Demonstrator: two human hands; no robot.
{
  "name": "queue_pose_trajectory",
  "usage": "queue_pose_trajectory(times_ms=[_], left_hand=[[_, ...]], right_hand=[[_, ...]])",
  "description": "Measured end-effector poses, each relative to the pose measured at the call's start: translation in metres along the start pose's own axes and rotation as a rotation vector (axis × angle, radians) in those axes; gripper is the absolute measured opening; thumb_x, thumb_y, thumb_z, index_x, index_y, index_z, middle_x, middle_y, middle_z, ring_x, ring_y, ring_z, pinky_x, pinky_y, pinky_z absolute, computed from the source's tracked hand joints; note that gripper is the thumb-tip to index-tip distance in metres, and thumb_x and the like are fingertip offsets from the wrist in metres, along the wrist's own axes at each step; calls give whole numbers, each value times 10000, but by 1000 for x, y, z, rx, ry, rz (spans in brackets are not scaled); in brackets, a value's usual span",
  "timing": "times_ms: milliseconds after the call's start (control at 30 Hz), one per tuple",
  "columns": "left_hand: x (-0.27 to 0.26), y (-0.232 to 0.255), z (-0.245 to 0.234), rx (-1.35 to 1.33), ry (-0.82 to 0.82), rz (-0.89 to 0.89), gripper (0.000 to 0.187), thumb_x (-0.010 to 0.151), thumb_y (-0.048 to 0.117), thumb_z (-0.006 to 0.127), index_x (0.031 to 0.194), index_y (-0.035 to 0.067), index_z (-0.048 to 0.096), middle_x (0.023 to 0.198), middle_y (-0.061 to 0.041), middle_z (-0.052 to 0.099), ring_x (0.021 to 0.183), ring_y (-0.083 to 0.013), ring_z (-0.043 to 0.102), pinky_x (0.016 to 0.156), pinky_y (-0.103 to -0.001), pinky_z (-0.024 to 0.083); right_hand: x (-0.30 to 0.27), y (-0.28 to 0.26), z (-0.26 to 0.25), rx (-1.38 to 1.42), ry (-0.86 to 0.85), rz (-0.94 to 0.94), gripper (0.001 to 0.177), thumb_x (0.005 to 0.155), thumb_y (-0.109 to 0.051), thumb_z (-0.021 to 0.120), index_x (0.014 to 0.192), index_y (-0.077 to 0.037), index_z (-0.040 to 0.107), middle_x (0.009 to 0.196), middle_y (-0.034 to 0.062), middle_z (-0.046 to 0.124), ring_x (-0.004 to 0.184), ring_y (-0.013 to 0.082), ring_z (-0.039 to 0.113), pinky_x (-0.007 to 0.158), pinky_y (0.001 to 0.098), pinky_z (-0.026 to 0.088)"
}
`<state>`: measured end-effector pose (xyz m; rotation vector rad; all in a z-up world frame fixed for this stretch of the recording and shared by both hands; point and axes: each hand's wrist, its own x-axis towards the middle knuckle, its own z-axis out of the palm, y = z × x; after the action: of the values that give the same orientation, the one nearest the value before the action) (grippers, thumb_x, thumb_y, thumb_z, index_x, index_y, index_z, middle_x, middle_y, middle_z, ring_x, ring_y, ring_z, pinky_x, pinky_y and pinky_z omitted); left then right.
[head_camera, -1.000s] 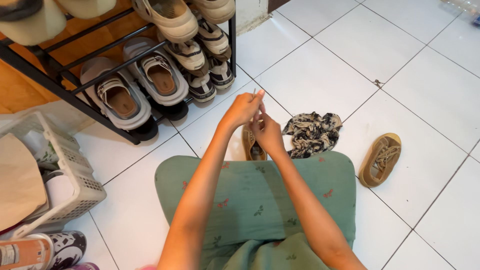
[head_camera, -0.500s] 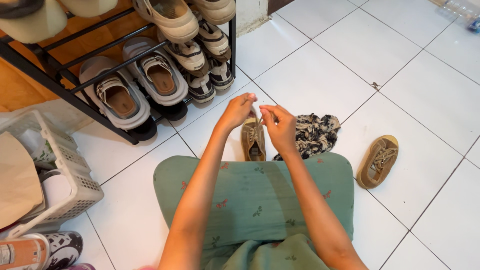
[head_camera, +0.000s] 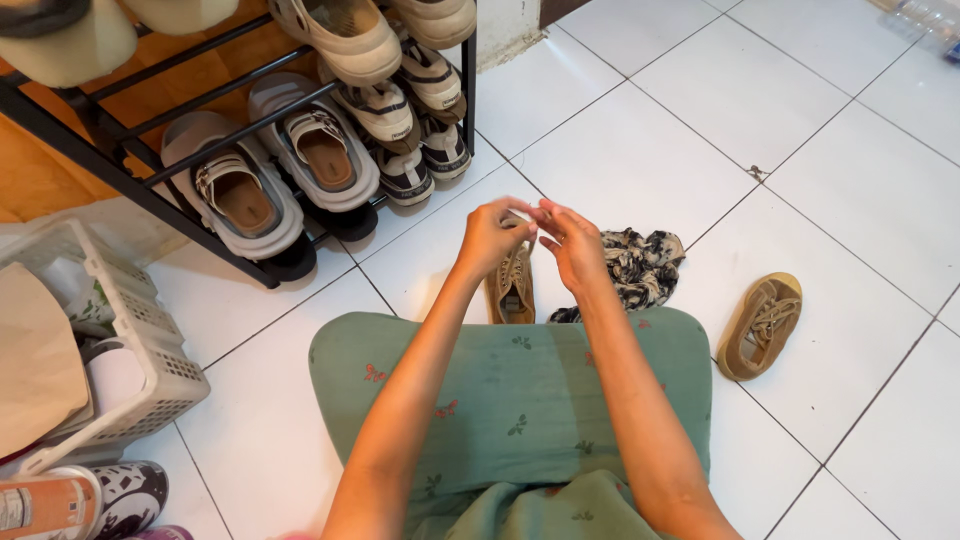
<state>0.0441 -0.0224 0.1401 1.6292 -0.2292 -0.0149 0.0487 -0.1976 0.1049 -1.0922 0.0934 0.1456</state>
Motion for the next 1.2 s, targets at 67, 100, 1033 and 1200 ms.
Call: queue_pose_trajectory(times_ms=[67, 100, 1033, 1200], left_hand=[[-2, 7, -1, 70, 57, 5, 219, 840, 112, 773, 1015, -3, 709, 863, -90, 787, 800, -132, 768, 671, -263, 595], [-3, 10, -1, 103, 86, 8, 214, 831, 114, 784, 991, -6, 708, 867, -86, 789, 795, -131, 766, 667, -262, 596], [12, -46, -6, 94, -46, -131, 249, 962, 247, 703, 837, 35, 743, 700, 11, 656, 622, -60, 527, 578, -249, 443], [12, -48, -5, 49, -61, -156, 229, 961, 231, 715, 862, 29, 755, 695, 0, 665, 631, -63, 547, 584, -253, 455]], right_hand=[[1, 9, -3, 10, -51, 17, 319, 1017, -182, 560, 1239, 14, 680, 1134, 116, 746, 1054, 186, 682, 929, 358, 524], [3, 12, -4, 20, -87, 9, 314, 1011, -152, 565, 1235, 34, 682, 1137, 127, 744, 1051, 200, 687, 968, 373, 534], [-11, 17, -2, -68, -149, -112, 204, 927, -22, 710, 1130, -10, 702, 995, 75, 758, 924, 128, 693, 842, 303, 534], [-4, 21, -5, -127, -92, -171, 165, 942, -86, 747, 1083, -1, 730, 974, 82, 767, 880, 123, 687, 821, 290, 542]])
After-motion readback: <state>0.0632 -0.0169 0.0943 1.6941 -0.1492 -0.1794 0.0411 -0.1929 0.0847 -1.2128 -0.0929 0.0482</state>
